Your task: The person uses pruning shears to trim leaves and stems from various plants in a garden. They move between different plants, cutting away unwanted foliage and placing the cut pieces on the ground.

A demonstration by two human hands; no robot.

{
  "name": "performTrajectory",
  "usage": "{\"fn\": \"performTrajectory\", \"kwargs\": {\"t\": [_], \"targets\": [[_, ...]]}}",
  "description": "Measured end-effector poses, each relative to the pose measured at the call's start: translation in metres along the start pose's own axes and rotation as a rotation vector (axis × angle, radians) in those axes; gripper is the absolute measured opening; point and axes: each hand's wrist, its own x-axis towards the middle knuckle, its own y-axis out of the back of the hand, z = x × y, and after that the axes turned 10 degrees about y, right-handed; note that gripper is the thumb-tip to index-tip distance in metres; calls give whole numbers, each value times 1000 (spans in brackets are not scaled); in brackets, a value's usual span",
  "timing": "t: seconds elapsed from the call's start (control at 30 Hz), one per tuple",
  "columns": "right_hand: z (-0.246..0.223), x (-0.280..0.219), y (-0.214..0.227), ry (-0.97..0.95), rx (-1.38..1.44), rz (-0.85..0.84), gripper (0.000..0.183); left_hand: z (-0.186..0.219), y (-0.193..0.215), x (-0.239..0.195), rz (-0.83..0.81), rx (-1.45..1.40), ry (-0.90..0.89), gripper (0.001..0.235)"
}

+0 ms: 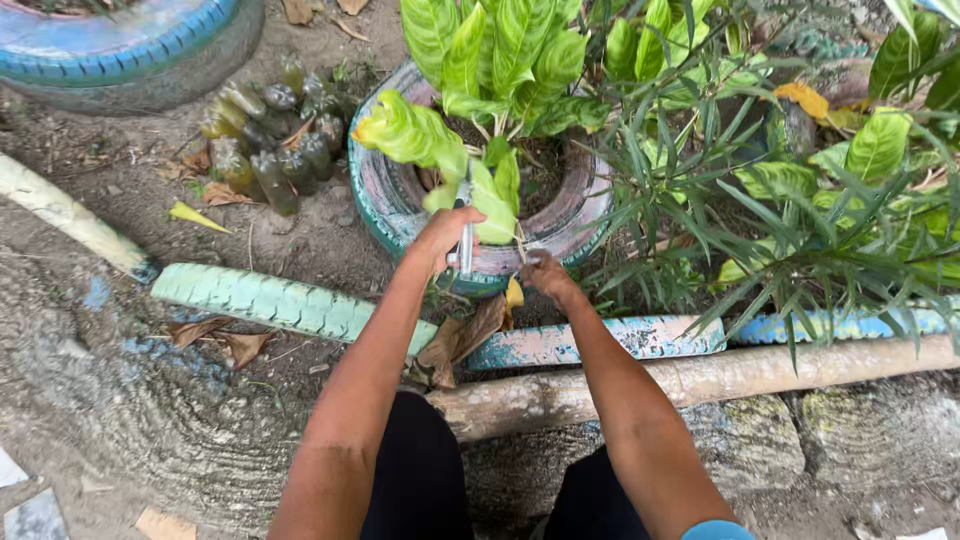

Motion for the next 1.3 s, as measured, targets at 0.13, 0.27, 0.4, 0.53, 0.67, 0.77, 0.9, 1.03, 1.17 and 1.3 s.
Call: {"fn": "performTrajectory", "kwargs": {"t": [0.13,0.27,0.4,0.53,0.67,0.77,0.9,1.03,1.17,1.3], "targets": [[-11,-10,7,108,-110,-42,43,-23,7,-33,74,-47,-95,37],[-5,-13,9,105,-133,191,45,-51,-5,-64,11,-33,-357,41],[6,-11,0,208,-54,292,38,-73,-17,-121,-157,-260,-368,39],[12,-9,-10,208,36,315,40,-74,0,-189,-315,-419,-416,38],[4,8,-10,281,95,257,37,-70,13,-220,-136,-383,-488,37],[12,-3,-21,267,126,152,34,-77,15,-226,-2,-312,-479,37],[20,-22,-28,653,-436,-135,30,-84,5,-222,68,-284,-396,39],[30,-31,-49,291,-740,-251,48,-93,-8,-204,116,-258,-350,38],[46,-50,-68,412,-608,-237,89,-112,-8,-195,107,-235,-349,34],[42,-47,-98,295,-793,-207,88,-132,13,-190,173,-259,-307,32]]}}
